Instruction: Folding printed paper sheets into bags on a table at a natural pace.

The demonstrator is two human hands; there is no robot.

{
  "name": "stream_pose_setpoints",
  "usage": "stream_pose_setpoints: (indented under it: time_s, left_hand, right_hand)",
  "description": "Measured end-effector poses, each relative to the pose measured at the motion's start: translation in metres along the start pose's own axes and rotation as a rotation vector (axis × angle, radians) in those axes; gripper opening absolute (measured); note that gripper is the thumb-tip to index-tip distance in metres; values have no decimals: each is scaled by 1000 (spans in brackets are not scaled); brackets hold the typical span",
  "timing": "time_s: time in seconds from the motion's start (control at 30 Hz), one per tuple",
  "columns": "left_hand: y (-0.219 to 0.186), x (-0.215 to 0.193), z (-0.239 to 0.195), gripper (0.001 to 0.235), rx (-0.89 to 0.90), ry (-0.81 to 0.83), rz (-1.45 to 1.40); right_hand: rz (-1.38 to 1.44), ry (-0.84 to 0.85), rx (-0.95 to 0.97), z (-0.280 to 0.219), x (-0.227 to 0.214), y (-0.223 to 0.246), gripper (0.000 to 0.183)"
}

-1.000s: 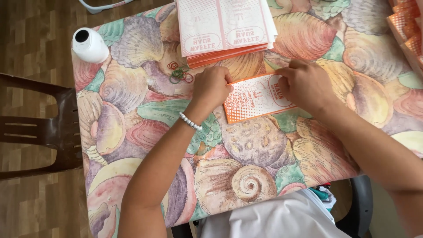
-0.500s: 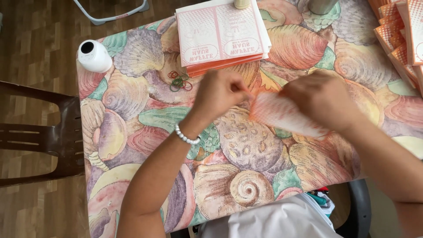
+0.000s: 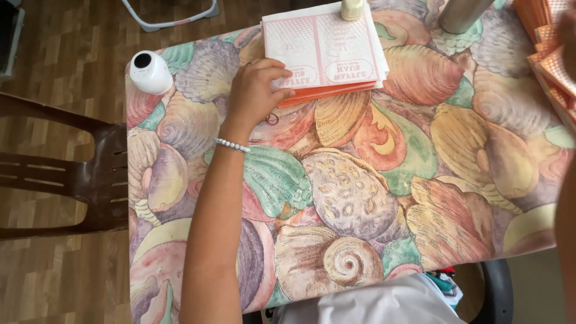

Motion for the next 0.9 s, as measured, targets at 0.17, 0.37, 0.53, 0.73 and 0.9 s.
stream_pose_setpoints:
  time_s: [0.17, 0.37, 0.53, 0.73, 0.9]
  left_hand:
    - [3, 5, 1, 14, -97, -17, -107]
    - [-14, 5, 5, 11, 12, -178, 26]
    - [6, 18, -6, 10, 82, -349, -16]
    - [2, 0, -14, 33, -110, -427, -89]
    - [14, 2, -24, 47, -199, -515, -125]
  right_hand:
    - [255, -39, -142, 34, -43, 244, 40]
    - [311, 126, -289, 53, 23, 382, 24]
    - [296, 42, -223, 57, 37, 381, 11]
    - [699, 227, -39, 63, 34, 369, 6]
    - [958, 450, 274, 64, 37, 360, 13]
Point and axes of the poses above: each hand's wrist, its own z-axis towards the middle knuckle, its own x-axis out of the palm, y = z × x, the point moved 7 cm from there along z, towards the middle knuckle, and after that the axes turned 15 degrees about x, right-handed, at the moved point
